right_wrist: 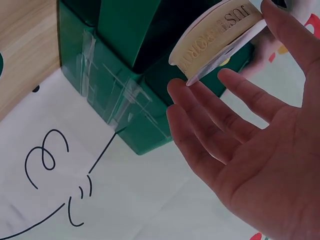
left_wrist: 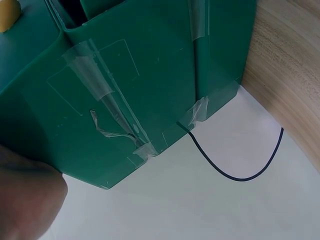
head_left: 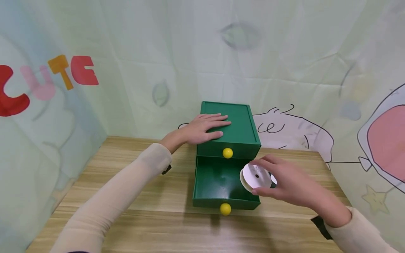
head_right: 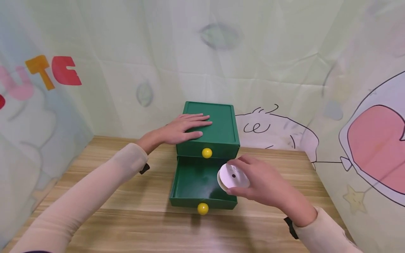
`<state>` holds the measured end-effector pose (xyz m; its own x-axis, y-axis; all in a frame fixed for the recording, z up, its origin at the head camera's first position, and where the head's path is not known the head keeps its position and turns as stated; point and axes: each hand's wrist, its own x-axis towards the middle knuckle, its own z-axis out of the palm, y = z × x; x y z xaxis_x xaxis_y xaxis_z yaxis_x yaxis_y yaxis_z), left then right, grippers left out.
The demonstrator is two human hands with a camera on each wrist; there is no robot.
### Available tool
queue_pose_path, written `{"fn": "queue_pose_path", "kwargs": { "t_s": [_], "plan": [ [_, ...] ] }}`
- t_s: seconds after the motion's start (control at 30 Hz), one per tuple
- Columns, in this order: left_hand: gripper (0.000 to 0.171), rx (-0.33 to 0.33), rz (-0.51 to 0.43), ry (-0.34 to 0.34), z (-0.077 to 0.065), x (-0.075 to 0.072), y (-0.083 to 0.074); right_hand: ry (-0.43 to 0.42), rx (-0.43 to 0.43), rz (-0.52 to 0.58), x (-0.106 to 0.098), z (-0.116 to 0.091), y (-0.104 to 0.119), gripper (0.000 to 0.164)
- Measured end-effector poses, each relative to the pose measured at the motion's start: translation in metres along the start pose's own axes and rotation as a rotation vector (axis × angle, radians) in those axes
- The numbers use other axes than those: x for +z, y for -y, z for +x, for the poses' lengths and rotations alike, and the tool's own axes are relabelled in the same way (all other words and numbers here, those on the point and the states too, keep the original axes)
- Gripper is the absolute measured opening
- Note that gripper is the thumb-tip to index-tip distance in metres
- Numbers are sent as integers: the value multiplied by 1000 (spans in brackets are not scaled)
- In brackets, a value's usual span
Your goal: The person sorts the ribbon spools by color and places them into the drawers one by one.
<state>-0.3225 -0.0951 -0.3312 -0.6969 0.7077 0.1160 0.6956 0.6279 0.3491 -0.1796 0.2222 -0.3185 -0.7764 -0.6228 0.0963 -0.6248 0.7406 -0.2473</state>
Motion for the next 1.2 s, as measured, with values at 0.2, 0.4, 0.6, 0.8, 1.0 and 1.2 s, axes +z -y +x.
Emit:
{"fn": "queue_pose_path", "kwargs": {
  "t_s": [0.2,0.4,0.6,0.8,1.0,1.2],
  "plan": [
    [57,-1,0,7,0,0,-2,37,-15,7,9,7,5,66],
    [58,0,-1,5,0,0,-1,55,-41,-7,16,17,11,63],
    [57,-3,3,4,1,0,0,90,-57,-27,21,28,15,62],
    [58,-3,1,6,2,0,-2,124,-92,-33,24,38,18,62],
    [58,-12,2,7,1,0,-2,158,-123,-79,28,49,22,62],
    [58,-17,10,10,-1,0,-1,207,-142,-142,38,57,22,60]
  ]
}}
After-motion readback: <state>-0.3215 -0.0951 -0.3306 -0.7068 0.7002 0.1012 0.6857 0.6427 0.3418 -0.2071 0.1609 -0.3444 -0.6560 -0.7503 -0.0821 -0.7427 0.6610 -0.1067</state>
